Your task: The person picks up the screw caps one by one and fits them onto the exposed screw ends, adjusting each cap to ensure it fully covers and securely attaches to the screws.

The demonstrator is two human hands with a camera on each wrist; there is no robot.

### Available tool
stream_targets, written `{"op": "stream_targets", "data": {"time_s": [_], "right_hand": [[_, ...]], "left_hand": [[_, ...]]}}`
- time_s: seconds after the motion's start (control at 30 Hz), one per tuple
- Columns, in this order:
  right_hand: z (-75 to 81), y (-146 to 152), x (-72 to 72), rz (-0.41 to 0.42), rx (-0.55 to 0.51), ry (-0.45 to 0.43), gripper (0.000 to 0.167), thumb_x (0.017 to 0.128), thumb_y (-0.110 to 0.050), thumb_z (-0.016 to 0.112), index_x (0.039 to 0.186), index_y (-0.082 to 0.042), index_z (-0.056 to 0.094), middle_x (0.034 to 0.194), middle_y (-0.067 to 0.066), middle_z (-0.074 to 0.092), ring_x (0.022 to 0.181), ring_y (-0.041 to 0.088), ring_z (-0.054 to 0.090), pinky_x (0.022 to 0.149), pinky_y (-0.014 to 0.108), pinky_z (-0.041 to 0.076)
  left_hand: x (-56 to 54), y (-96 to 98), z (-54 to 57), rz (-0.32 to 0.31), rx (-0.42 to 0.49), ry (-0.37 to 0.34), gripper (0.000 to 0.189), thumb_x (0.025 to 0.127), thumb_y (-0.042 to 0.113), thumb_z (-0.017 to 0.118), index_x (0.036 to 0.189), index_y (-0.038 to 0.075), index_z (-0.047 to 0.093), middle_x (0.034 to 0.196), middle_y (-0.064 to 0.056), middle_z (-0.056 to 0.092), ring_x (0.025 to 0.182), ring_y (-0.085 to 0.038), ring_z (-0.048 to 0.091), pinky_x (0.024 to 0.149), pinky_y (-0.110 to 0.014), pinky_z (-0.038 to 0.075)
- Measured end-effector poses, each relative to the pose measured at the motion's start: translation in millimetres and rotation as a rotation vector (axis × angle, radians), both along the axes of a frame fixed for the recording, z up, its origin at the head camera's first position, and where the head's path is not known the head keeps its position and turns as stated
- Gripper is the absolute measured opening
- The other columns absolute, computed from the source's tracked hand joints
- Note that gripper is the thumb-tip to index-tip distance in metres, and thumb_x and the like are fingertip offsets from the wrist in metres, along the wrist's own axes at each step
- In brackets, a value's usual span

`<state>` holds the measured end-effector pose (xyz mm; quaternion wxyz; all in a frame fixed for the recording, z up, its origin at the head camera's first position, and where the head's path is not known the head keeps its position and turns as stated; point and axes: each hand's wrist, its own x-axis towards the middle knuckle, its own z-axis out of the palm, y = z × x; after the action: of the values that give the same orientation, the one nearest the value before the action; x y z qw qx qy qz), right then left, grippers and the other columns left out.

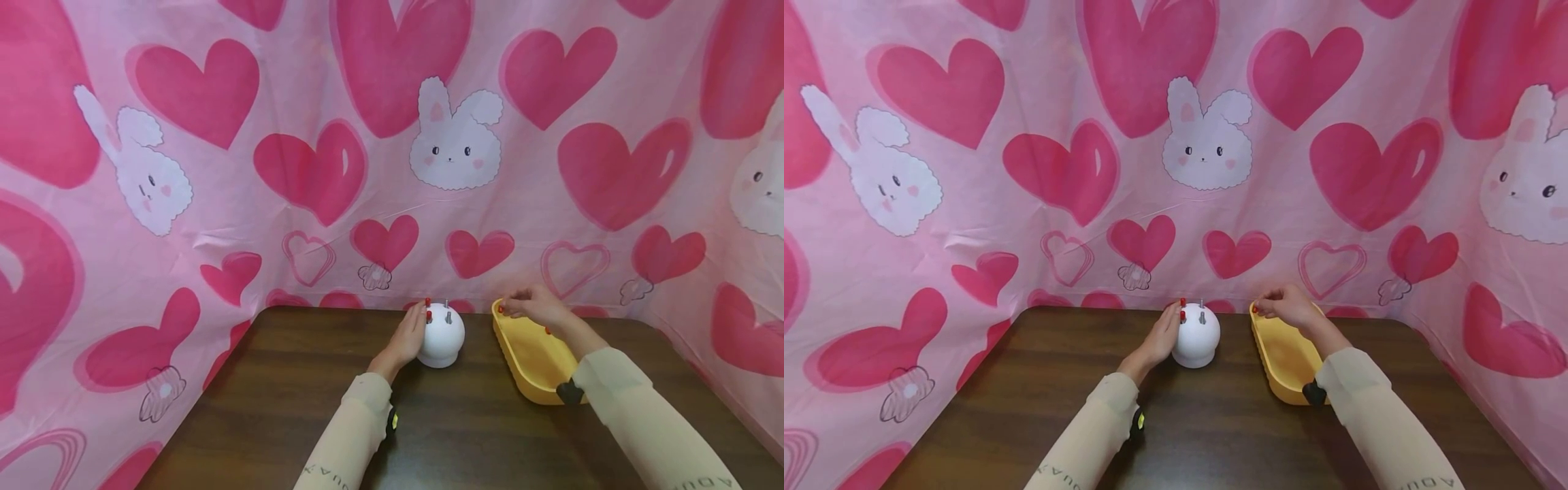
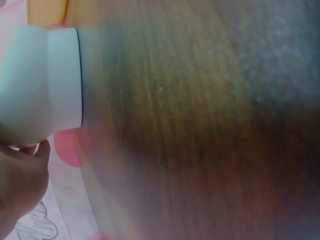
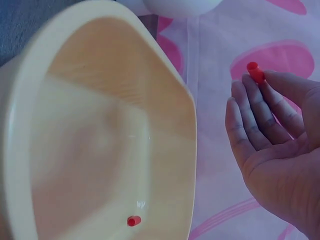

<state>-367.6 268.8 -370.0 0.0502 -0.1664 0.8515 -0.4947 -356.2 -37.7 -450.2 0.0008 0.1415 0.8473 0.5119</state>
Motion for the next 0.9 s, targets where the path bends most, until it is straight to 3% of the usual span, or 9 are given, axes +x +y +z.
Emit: {"op": "stream_targets", "data": {"time_s": [0.3,0.67,0.83,0.9], "right_hand": [[1.4,-10.4,2.0,-0.054,-0.030,0.061,0.027,0.102,-0.011,0.063,0.113,0.013,0.065,0.108,0.024,0.073,0.096,0.028,0.071,0.081,0.026,0.058],[6.6,-23.7,3.1,-0.085,-0.026,0.098,0.027,0.102,-0.015,0.064,0.114,0.008,0.069,0.108,0.022,0.074,0.103,0.038,0.069,0.094,0.041,0.057],[10.3,-29.9,3.8,-0.083,-0.035,0.097,0.028,0.103,-0.015,0.063,0.119,0.008,0.066,0.111,0.018,0.073,0.099,0.030,0.068,0.101,0.050,0.052],[10.3,-32.3,3.7,-0.083,-0.041,0.104,0.029,0.103,-0.015,0.063,0.120,0.007,0.066,0.113,0.017,0.073,0.098,0.024,0.068,0.100,0.048,0.053]], "left_hand": [[-1.2,0.1,0.0,0.005,-0.008,0.016,0.061,0.110,0.051,0.026,0.161,0.017,0.032,0.162,-0.007,0.036,0.150,-0.029,0.032,0.122,-0.056,0.024],[0.2,-0.3,-0.7,0.001,-0.006,0.011,0.061,0.110,0.051,0.026,0.161,0.016,0.031,0.162,-0.008,0.035,0.151,-0.030,0.031,0.122,-0.056,0.023],[0.4,-0.2,0.9,0.002,-0.013,0.025,0.060,0.111,0.048,0.026,0.161,0.015,0.031,0.163,-0.008,0.035,0.151,-0.030,0.031,0.122,-0.055,0.023],[0.2,-0.2,1.0,0.001,-0.016,0.028,0.060,0.111,0.048,0.026,0.161,0.015,0.031,0.163,-0.008,0.035,0.151,-0.030,0.031,0.123,-0.054,0.023]]}}
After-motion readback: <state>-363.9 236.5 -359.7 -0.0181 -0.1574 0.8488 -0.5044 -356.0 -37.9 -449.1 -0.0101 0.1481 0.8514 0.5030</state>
